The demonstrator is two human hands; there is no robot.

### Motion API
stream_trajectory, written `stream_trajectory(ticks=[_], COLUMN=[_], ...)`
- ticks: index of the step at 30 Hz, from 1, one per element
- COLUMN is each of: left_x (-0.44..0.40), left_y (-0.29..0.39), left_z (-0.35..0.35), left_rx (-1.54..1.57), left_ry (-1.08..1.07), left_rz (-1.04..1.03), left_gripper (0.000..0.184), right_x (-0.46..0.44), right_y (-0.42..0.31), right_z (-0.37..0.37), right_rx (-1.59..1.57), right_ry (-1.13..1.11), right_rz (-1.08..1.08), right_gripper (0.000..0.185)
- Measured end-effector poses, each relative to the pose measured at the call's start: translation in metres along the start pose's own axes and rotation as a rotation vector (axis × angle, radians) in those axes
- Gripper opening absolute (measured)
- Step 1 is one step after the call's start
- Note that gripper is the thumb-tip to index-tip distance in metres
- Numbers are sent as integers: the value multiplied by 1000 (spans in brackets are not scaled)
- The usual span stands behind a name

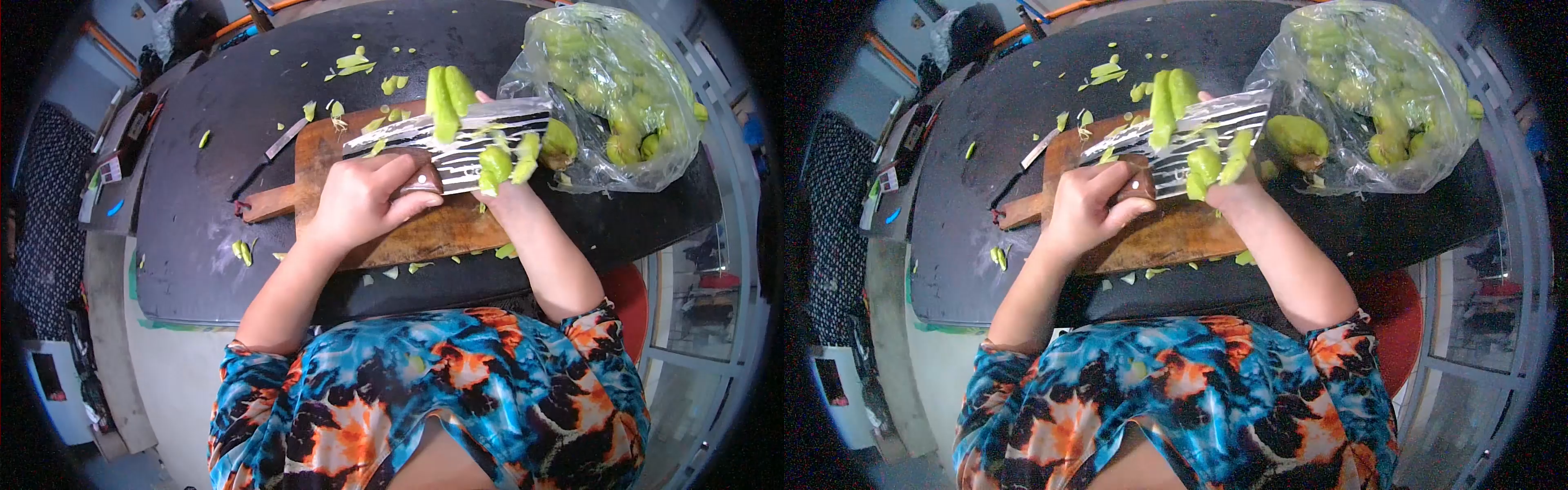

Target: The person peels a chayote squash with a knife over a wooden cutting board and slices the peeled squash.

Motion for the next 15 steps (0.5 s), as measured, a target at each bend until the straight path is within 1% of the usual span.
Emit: stream_trajectory(ticks=[2, 5, 7, 8, 9, 10, 12, 13, 15], left_x=[-1, -1, 2, 2, 3, 3, 2, 2, 0], left_y=[3, -4, -12, -13, -14, -14, -11, -10, -6], left_z=[-1, 3, 3, 5, 7, 8, 8, 8, 4], left_rx=[16, 13, 13, -23, -58, -92, -58, -44, -10], left_ry=[18, 14, 28, 17, 4, -8, -1, -1, 0], left_rz=[-5, 3, 18, 19, 19, 18, 18, 19, 33], left_gripper=[39, 40, 42, 38, 35, 32, 32, 32, 32], right_x=[4, 1, 1, 2, 2, 3, 4, 3, 0], right_y=[7, 10, 12, 12, 11, 11, 11, 11, 13], right_z=[2, 4, 1, 0, -1, -2, -5, 4, 9], right_rx=[117, 76, 91, 98, 94, 104, 121, 66, 103], right_ry=[92, 165, 200, 217, 174, 186, 212, 116, 142], right_rz=[83, 30, 32, 35, 21, 27, 37, -2, 19], right_gripper=[37, 35, 33, 32, 30, 30, 29, 29, 30])
Point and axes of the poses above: each hand's wrist, its own x-axis away from the middle knuckle, its own z-axis out of the back of the hand, y = z × x, the point moved 1 cm from there along -x, towards the middle knuckle, and after that the axes turned 8 degrees about z, right-handed, at the moved point
